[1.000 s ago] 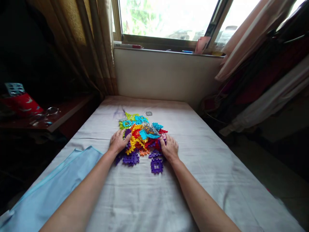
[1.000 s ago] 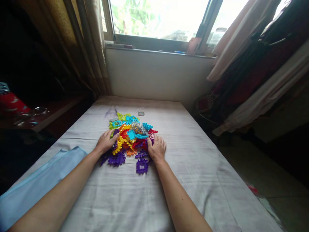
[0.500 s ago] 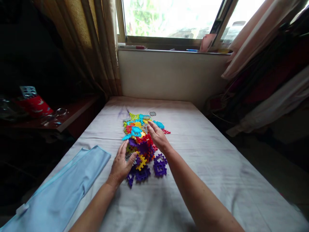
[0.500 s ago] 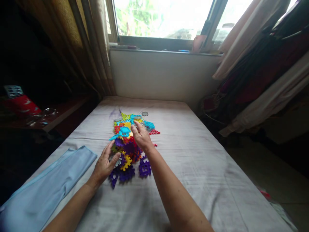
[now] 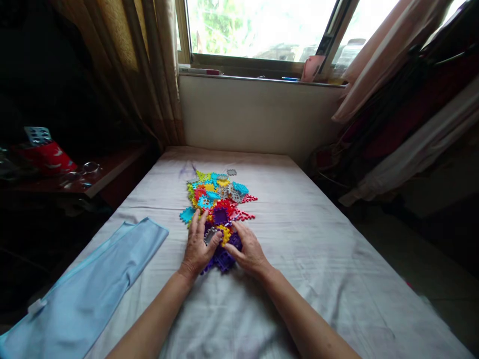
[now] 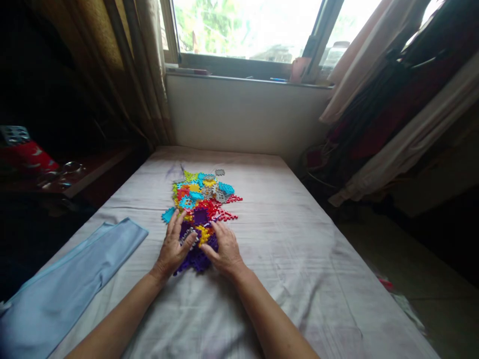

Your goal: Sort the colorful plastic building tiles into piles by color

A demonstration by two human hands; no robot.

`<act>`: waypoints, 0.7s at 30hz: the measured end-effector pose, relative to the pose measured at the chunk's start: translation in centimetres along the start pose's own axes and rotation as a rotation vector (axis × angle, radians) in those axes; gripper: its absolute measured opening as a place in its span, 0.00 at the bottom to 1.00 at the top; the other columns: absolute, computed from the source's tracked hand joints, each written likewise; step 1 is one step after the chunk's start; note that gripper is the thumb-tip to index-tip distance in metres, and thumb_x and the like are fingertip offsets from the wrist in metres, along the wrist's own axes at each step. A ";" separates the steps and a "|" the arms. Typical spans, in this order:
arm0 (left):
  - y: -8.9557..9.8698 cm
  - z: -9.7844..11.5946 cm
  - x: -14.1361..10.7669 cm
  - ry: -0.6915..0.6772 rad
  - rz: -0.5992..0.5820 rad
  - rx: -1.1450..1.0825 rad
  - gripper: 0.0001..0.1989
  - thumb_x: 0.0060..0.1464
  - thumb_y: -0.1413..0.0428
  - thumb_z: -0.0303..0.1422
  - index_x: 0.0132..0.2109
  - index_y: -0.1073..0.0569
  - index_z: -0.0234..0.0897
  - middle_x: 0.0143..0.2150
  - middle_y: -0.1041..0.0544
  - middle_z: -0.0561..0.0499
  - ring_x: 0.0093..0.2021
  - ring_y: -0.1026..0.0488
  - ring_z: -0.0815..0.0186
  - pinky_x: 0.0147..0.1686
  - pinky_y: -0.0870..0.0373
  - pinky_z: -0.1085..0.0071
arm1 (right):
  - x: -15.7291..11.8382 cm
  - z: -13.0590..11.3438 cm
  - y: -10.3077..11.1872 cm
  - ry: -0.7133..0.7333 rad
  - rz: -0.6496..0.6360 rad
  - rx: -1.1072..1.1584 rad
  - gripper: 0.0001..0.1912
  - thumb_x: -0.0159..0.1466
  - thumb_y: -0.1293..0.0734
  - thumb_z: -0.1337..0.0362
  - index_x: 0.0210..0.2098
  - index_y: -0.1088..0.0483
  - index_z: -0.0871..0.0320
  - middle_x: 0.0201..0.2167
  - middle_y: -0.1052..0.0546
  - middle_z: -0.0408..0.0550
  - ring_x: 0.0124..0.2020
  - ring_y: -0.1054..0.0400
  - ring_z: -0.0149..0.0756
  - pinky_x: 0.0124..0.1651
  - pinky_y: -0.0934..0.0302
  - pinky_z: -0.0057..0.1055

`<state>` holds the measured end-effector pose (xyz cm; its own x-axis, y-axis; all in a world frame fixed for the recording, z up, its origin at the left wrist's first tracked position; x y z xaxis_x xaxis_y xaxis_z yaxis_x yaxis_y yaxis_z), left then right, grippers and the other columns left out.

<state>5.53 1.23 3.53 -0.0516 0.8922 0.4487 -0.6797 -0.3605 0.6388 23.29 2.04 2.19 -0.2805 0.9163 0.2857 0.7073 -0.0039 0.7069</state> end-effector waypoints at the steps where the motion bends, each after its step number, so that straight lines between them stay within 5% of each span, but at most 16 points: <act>1: 0.5 -0.3 0.4 0.016 0.046 -0.012 0.33 0.62 0.52 0.49 0.70 0.45 0.42 0.73 0.47 0.40 0.72 0.49 0.53 0.68 0.47 0.50 | 0.7 0.4 0.4 -0.008 0.055 0.080 0.33 0.62 0.34 0.52 0.64 0.37 0.56 0.64 0.33 0.59 0.66 0.41 0.46 0.68 0.47 0.48; 5: 2.8 -3.2 2.2 0.043 0.228 0.001 0.29 0.64 0.55 0.48 0.65 0.38 0.37 0.67 0.37 0.37 0.69 0.41 0.55 0.68 0.44 0.55 | 2.9 2.9 2.7 -0.162 0.263 0.314 0.25 0.65 0.41 0.52 0.55 0.29 0.58 0.54 0.24 0.56 0.56 0.30 0.42 0.60 0.38 0.42; 11: 3.8 -7.8 4.1 0.188 0.283 -0.057 0.27 0.62 0.53 0.45 0.62 0.35 0.35 0.62 0.30 0.36 0.64 0.34 0.55 0.64 0.37 0.56 | 1.9 4.0 4.3 -0.255 0.198 0.303 0.17 0.62 0.38 0.50 0.33 0.23 0.55 0.33 0.19 0.48 0.36 0.26 0.40 0.44 0.33 0.35; 17: 3.1 -8.7 4.9 0.289 0.249 -0.186 0.24 0.60 0.51 0.44 0.60 0.33 0.38 0.59 0.27 0.41 0.59 0.29 0.59 0.61 0.33 0.61 | 0.3 2.7 4.5 -0.152 0.148 0.136 0.12 0.63 0.37 0.57 0.36 0.23 0.54 0.36 0.20 0.48 0.34 0.27 0.37 0.43 0.32 0.34; 21: 2.9 -8.6 4.7 0.287 0.234 -0.295 0.23 0.59 0.49 0.44 0.57 0.31 0.37 0.56 0.24 0.41 0.56 0.27 0.59 0.59 0.31 0.61 | 0.6 1.6 4.0 -0.005 0.169 -0.012 0.13 0.60 0.31 0.58 0.43 0.24 0.53 0.45 0.22 0.52 0.47 0.29 0.42 0.53 0.33 0.39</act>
<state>-2.96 6.77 2.11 -0.4000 0.8502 0.3424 -0.8026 -0.5053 0.3172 26.97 3.20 4.19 -0.1553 0.9043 0.3977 0.7365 -0.1623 0.6567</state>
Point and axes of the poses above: each hand's wrist, its own x-axis towards the middle knuckle, its own y-axis out of the back of the hand, z = x × y, the point moved 4 cm from there along x, towards the middle knuckle
